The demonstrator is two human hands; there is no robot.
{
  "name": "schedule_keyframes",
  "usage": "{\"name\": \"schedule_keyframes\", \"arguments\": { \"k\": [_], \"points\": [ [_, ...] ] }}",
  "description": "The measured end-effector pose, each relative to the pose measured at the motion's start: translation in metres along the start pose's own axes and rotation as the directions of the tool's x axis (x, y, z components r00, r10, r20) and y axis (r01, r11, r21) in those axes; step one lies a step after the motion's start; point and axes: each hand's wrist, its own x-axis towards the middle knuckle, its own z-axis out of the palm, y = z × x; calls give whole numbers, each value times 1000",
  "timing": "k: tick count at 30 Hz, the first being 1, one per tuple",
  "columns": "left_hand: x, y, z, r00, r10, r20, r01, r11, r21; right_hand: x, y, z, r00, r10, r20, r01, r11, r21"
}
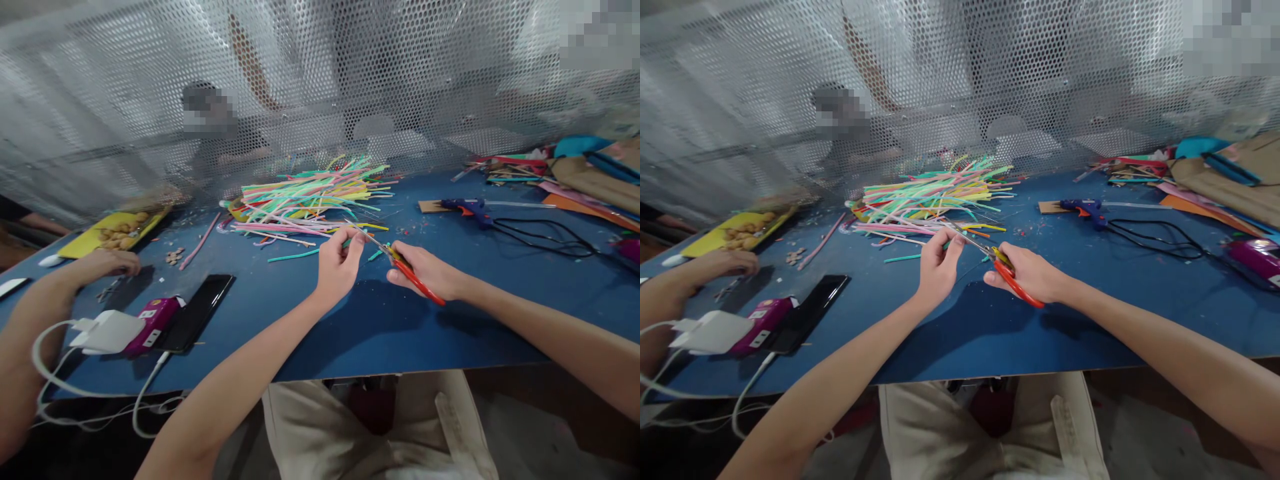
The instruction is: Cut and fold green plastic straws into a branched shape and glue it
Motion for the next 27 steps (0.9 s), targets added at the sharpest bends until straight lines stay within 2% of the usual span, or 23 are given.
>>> {"name": "schedule_keyframes", "arguments": {
  "k": [10,22,27],
  "points": [
    [1,2,-1,1000,6,27,-6,1000,0,0,-1,5,998,-26,-48,31,993,111],
    [-1,5,-1,999,8,39,-8,1000,-9,-4,-9,8,992,12,-126,-10,1000,19],
    [1,2,-3,999,28,34,-27,1000,-12,-2,-8,10,987,12,-161,-4,998,55]
  ]
}}
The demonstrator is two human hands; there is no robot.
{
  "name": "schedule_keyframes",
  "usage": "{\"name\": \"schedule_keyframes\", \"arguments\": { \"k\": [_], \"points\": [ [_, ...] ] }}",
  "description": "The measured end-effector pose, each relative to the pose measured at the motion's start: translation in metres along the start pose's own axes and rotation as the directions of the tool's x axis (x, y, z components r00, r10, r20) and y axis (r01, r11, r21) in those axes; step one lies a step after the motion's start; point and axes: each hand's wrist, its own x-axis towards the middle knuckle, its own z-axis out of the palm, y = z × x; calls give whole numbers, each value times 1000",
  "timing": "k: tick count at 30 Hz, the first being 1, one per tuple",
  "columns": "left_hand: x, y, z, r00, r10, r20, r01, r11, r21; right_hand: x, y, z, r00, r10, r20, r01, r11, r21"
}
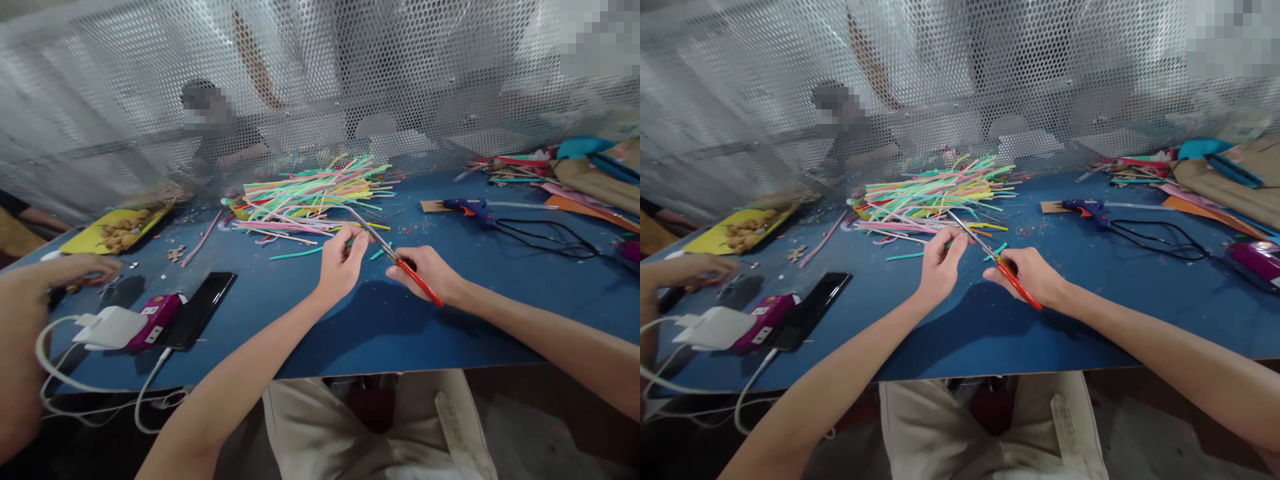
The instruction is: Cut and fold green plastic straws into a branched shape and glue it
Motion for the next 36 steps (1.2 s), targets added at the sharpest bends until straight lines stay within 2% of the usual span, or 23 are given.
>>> {"name": "schedule_keyframes", "arguments": {
  "k": [4,8,12,18,20,22,25,27,31,36],
  "points": [
    [3,-11,1,999,-42,11,42,998,-55,9,6,-3,997,31,-66,-31,1000,0],
    [5,-21,5,992,-113,63,117,991,-58,19,22,-12,988,68,-141,-80,994,-80],
    [6,-29,8,982,-149,118,162,980,-118,27,50,-18,956,165,-242,-208,964,-168],
    [9,-36,7,974,-200,102,212,969,-125,40,100,-28,911,236,-339,-329,910,-250],
    [10,-37,5,969,-218,114,229,968,-102,43,108,-35,916,158,-370,-281,909,-307],
    [12,-38,5,955,-248,161,262,962,-74,45,106,-41,923,74,-378,-189,942,-276],
    [11,-40,8,920,-285,269,303,953,-26,43,87,-41,949,0,-314,-18,998,-57],
    [9,-41,11,898,-273,344,293,956,-5,41,69,-33,972,-48,-228,62,996,56],
    [5,-39,16,878,-206,432,232,973,-8,36,46,-11,981,-80,-176,122,962,245],
    [3,-33,18,868,-180,462,191,981,22,34,46,-3,980,-99,-173,161,906,391]
  ]
}}
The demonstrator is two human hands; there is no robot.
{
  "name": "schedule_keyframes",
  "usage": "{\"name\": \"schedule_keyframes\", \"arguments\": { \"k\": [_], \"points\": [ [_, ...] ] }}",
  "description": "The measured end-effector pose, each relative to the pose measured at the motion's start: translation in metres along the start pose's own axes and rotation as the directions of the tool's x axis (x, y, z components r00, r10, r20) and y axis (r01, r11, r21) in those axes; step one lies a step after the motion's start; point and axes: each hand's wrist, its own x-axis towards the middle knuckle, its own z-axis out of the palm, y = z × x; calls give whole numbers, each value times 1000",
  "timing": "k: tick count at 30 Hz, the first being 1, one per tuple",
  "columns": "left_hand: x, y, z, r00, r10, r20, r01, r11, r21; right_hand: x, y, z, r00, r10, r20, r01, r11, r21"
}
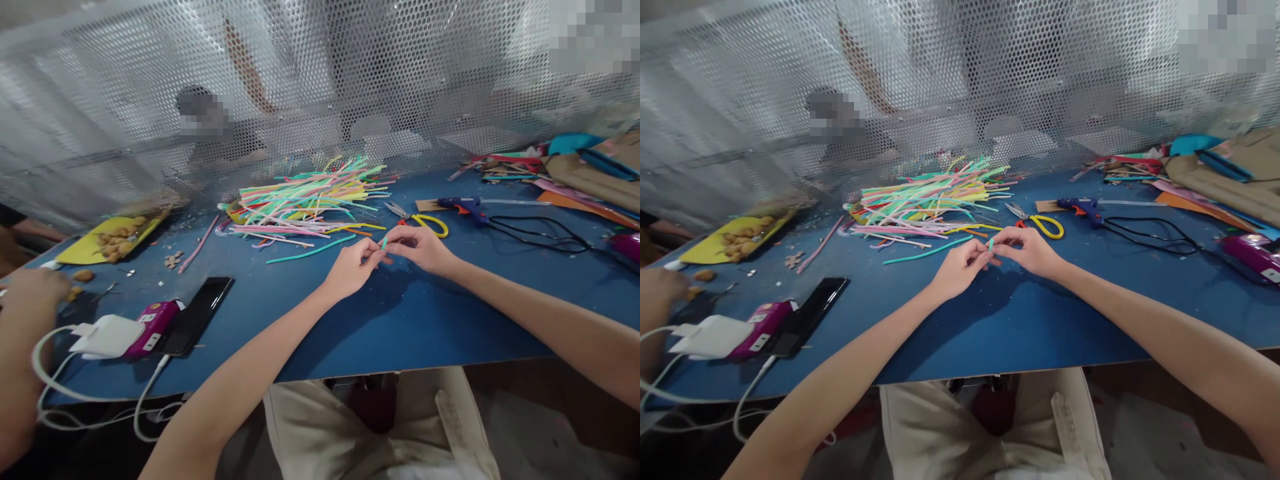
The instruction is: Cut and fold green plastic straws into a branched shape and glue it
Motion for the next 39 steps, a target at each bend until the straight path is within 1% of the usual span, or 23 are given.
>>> {"name": "schedule_keyframes", "arguments": {
  "k": [2,4,5,7,9,10,12,14,16,18,19,20,21,22,23,25,26,28,30,33,36,39],
  "points": [
    [0,2,-1,1000,6,7,-7,998,61,-1,-1,-1,1000,-9,6,9,1000,17],
    [0,3,-3,999,32,11,-33,976,214,-1,-4,0,1000,-12,-2,12,1000,24],
    [0,3,-5,999,52,14,-54,945,323,-2,-6,1,1000,-13,-9,14,999,37],
    [-1,0,-10,996,89,18,-85,841,535,-3,-7,2,1000,-22,-20,23,998,61],
    [-1,-6,-15,995,100,17,-86,742,665,-3,-8,2,999,-48,-20,48,999,1],
    [-1,-10,-16,996,91,15,-76,711,699,-3,-7,1,997,-73,-13,72,995,-73],
    [0,-18,-19,998,51,31,-58,689,723,-3,-6,-1,991,-134,15,134,960,-245],
    [0,-24,-19,998,8,59,-48,697,716,-2,-5,-3,982,-178,61,188,916,-353],
    [2,-26,-19,999,-28,39,-6,718,696,-1,-4,-5,979,-177,97,201,895,-399],
    [3,-24,-19,997,-66,-26,67,762,645,0,-1,-5,984,-138,112,173,891,-420],
    [3,-22,-19,995,-87,-54,103,804,586,0,1,-4,987,-114,112,151,893,-424],
    [4,-19,-20,991,-114,-74,136,858,495,0,2,-3,990,-93,105,129,897,-422],
    [4,-16,-21,986,-143,-81,163,914,371,0,2,-3,992,-83,93,115,903,-413],
    [4,-13,-21,983,-168,-78,181,958,222,-1,2,-2,993,-87,77,110,909,-402],
    [4,-10,-22,980,-189,-67,193,979,64,-1,2,-1,993,-106,52,118,912,-393],
    [4,-5,-21,975,-220,-41,207,955,-213,-2,-3,-1,984,-180,-7,163,904,-394],
    [4,-2,-20,972,-231,-35,208,926,-316,-3,-6,-1,974,-223,-35,191,895,-403],
    [3,3,-16,966,-256,-32,212,858,-467,-5,-12,-1,955,-284,-87,224,880,-418],
    [3,8,-12,959,-280,-49,204,798,-567,-7,-17,-1,947,-284,-152,203,893,-401],
    [2,15,-7,952,-287,-109,153,750,-643,-10,-22,1,942,-220,-253,131,937,-325],
    [2,20,-4,948,-285,-144,120,737,-665,-13,-26,4,936,-207,-286,124,951,-282],
    [0,23,-3,954,-257,-151,107,767,-632,-14,-32,6,925,-209,-318,104,943,-315]
  ]
}}
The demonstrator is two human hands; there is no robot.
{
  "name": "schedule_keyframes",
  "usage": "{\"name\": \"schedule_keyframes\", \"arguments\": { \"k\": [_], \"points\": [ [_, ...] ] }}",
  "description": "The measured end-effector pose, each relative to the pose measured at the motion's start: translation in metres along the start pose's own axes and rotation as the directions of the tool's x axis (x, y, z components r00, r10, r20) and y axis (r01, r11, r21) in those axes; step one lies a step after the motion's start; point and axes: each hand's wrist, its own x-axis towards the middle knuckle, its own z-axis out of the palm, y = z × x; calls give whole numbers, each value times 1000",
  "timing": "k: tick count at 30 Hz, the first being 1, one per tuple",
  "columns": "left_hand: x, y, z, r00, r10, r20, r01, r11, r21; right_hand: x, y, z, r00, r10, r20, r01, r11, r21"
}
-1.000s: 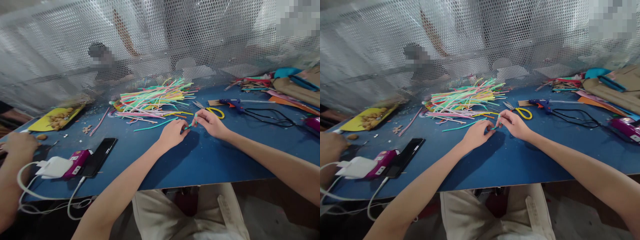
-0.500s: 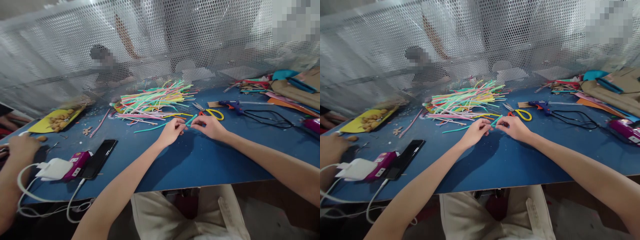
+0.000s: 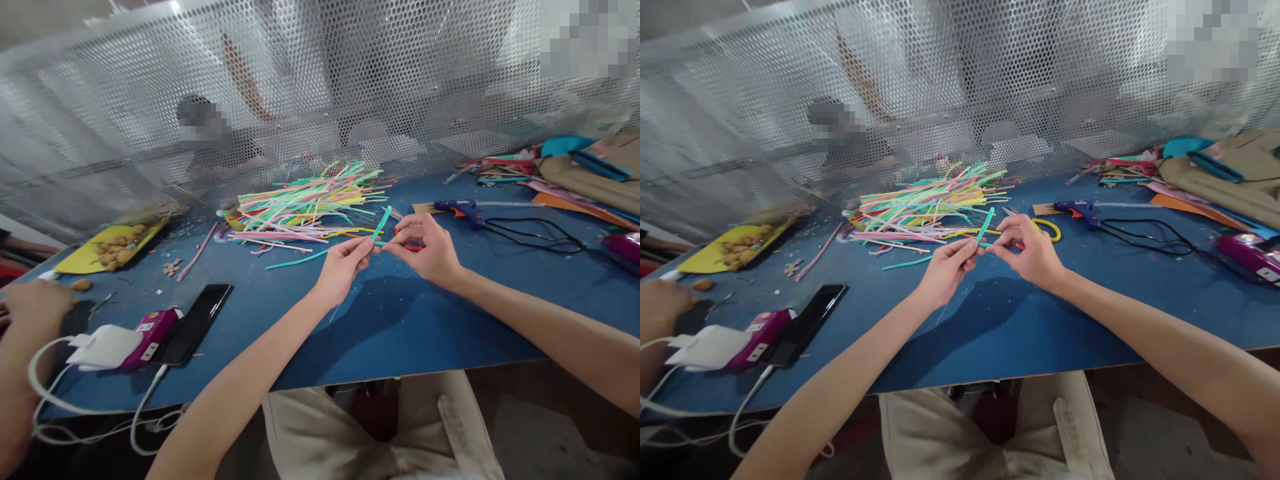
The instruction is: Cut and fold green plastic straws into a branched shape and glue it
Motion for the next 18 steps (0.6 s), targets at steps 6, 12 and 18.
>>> {"name": "schedule_keyframes", "arguments": {
  "k": [6,12,18],
  "points": [
    [-3,0,-1,989,146,-4,-141,964,224,-2,-8,2,999,27,-45,-25,998,51],
    [-6,4,0,980,197,1,-186,923,336,-3,-13,2,996,85,-32,-79,987,136],
    [-14,14,7,964,265,4,-254,918,304,3,-29,-6,994,105,40,-112,922,370]
  ]
}}
